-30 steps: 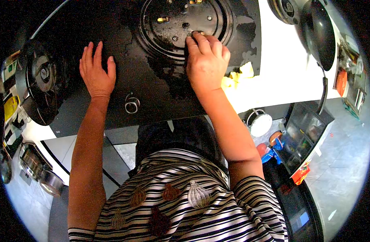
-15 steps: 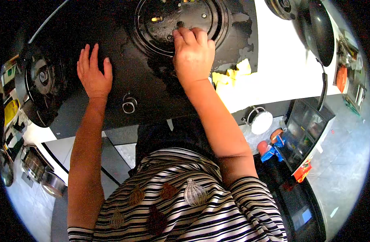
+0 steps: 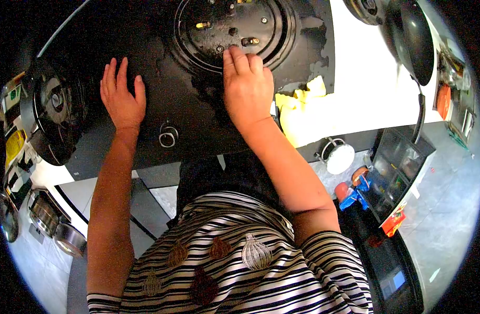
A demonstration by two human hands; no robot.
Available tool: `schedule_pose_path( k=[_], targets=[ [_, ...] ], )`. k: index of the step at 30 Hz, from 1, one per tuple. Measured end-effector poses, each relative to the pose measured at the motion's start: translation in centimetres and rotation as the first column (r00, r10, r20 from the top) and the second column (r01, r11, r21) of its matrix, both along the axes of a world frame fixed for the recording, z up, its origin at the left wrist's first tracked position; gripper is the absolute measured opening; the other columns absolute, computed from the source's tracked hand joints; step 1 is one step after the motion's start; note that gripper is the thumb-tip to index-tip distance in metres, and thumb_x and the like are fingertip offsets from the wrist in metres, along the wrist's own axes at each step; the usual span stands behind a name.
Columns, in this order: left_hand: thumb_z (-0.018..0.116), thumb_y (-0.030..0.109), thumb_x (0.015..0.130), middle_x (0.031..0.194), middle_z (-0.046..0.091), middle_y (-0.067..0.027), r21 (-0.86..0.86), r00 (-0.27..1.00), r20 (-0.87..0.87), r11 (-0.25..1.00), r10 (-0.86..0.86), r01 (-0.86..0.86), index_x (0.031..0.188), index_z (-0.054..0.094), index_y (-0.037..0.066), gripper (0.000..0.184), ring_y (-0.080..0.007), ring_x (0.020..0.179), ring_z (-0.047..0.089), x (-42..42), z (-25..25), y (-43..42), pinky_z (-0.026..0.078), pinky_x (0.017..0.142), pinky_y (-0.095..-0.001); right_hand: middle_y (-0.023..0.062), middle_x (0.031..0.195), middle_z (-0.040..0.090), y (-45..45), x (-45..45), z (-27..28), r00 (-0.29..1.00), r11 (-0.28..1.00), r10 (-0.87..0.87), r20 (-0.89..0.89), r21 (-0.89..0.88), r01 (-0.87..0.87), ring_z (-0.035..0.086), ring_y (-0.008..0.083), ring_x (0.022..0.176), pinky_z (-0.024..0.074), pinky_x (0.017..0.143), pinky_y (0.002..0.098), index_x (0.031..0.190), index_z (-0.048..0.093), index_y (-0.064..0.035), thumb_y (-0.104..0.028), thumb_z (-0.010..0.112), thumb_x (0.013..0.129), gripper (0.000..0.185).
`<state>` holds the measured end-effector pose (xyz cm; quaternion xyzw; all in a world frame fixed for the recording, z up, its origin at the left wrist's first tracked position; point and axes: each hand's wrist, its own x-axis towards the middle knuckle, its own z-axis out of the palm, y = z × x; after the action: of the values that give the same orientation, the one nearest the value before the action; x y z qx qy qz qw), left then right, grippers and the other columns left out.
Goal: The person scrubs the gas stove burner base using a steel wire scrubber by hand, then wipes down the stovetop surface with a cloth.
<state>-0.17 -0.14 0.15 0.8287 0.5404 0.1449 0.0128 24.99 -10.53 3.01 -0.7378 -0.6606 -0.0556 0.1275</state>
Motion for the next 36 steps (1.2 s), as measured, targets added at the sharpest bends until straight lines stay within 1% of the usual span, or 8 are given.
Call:
schedule_pose_path(
  k=[5, 8, 14, 15, 19, 23, 28, 36],
  targets=[
    [0.060, 0.031, 0.089, 0.147, 0.045, -0.0104, 0.008, 1.000, 0.002, 1.000, 0.000, -0.001, 0.138, 0.054, 0.016, 0.051, -0.0291, 0.141, 0.036, 0.1, -0.1, 0.1, 0.023, 0.117, -0.0495, 0.0068, 0.119, 0.065, 1.6, 1.0, 0.0, 0.997, 0.999, -0.038, 0.072, 0.012, 0.037, 0.059, 0.0235, 0.089, 0.0526, 0.067, 0.0339, 0.111, 0.069, -0.0020, -0.012, 0.061, 0.079, 0.035],
    [0.060, 0.031, 0.089, 0.147, 0.045, -0.0104, 0.004, 1.000, -0.007, 1.000, 0.005, -0.005, 0.138, 0.054, 0.016, 0.051, -0.0292, 0.141, 0.036, 0.0, -0.1, 0.1, 0.023, 0.117, -0.0495, 0.0077, 0.121, 0.064, 1.0, 0.3, 0.6, 0.990, 0.996, -0.040, 0.136, -0.072, 0.050, 0.060, 0.0231, 0.089, 0.0530, 0.067, 0.0341, 0.112, 0.069, -0.0024, -0.012, 0.060, 0.079, 0.036],
    [0.060, 0.030, 0.089, 0.147, 0.045, -0.0111, 0.023, 0.999, 0.033, 1.000, -0.017, 0.017, 0.137, 0.054, 0.015, 0.051, -0.0296, 0.141, 0.037, 0.1, -0.1, 0.0, 0.023, 0.117, -0.0495, 0.0116, 0.128, 0.063, 2.3, 1.1, -0.4, 0.979, 0.996, -0.077, 0.187, -0.035, 0.085, 0.060, 0.0230, 0.090, 0.0530, 0.066, 0.0330, 0.116, 0.068, -0.0013, -0.012, 0.059, 0.078, 0.040],
    [0.060, 0.030, 0.089, 0.147, 0.045, -0.0111, 0.027, 0.999, 0.034, 0.999, -0.023, 0.022, 0.137, 0.054, 0.015, 0.051, -0.0296, 0.141, 0.037, 0.1, -0.1, 0.1, 0.023, 0.117, -0.0495, 0.0131, 0.130, 0.063, 2.1, 0.8, -0.3, 0.969, 0.989, -0.051, 0.242, -0.120, 0.082, 0.060, 0.0230, 0.090, 0.0526, 0.067, 0.0331, 0.117, 0.067, -0.0009, -0.013, 0.059, 0.079, 0.041],
    [0.060, 0.029, 0.089, 0.147, 0.045, -0.0114, 0.008, 1.000, 0.015, 1.000, -0.015, 0.015, 0.137, 0.054, 0.015, 0.051, -0.0297, 0.140, 0.037, 0.1, 0.1, 0.3, 0.024, 0.116, -0.0498, 0.0122, 0.130, 0.062, 0.1, 0.4, 0.9, 0.979, 0.982, 0.117, 0.166, -0.168, -0.089, 0.060, 0.0231, 0.090, 0.0513, 0.070, 0.0319, 0.123, 0.065, -0.0011, -0.014, 0.058, 0.080, 0.045],
    [0.060, 0.029, 0.089, 0.147, 0.045, -0.0113, 0.008, 1.000, 0.011, 1.000, -0.012, 0.012, 0.138, 0.054, 0.015, 0.051, -0.0295, 0.141, 0.036, 0.1, 0.0, 0.1, 0.024, 0.116, -0.0497, 0.0100, 0.129, 0.063, 0.8, 1.1, 0.6, 0.983, 0.988, 0.095, 0.156, -0.136, -0.074, 0.060, 0.0234, 0.091, 0.0516, 0.072, 0.0326, 0.123, 0.064, -0.0031, -0.014, 0.059, 0.079, 0.045],
    [0.060, 0.029, 0.088, 0.147, 0.044, -0.0113, 0.000, 1.000, 0.006, 1.000, -0.011, 0.011, 0.138, 0.053, 0.015, 0.052, -0.0298, 0.141, 0.036, 0.0, 0.0, 0.1, 0.024, 0.116, -0.0501, 0.0074, 0.124, 0.063, -0.4, 1.1, 0.0, 0.999, 1.000, -0.010, -0.034, 0.012, 0.010, 0.060, 0.0236, 0.092, 0.0528, 0.073, 0.0346, 0.120, 0.065, -0.0057, -0.012, 0.063, 0.078, 0.042],
    [0.060, 0.029, 0.088, 0.147, 0.044, -0.0116, -0.010, 1.000, 0.014, 1.000, -0.015, 0.015, 0.137, 0.054, 0.014, 0.051, -0.0311, 0.141, 0.036, 0.1, 0.1, 0.3, 0.024, 0.116, -0.0508, 0.0123, 0.123, 0.064, 0.7, 0.5, 1.4, 0.993, 0.988, -0.054, 0.106, -0.140, 0.069, 0.060, 0.0245, 0.091, 0.0533, 0.073, 0.0347, 0.124, 0.063, -0.0064, -0.013, 0.059, 0.081, 0.044]
  ],
)
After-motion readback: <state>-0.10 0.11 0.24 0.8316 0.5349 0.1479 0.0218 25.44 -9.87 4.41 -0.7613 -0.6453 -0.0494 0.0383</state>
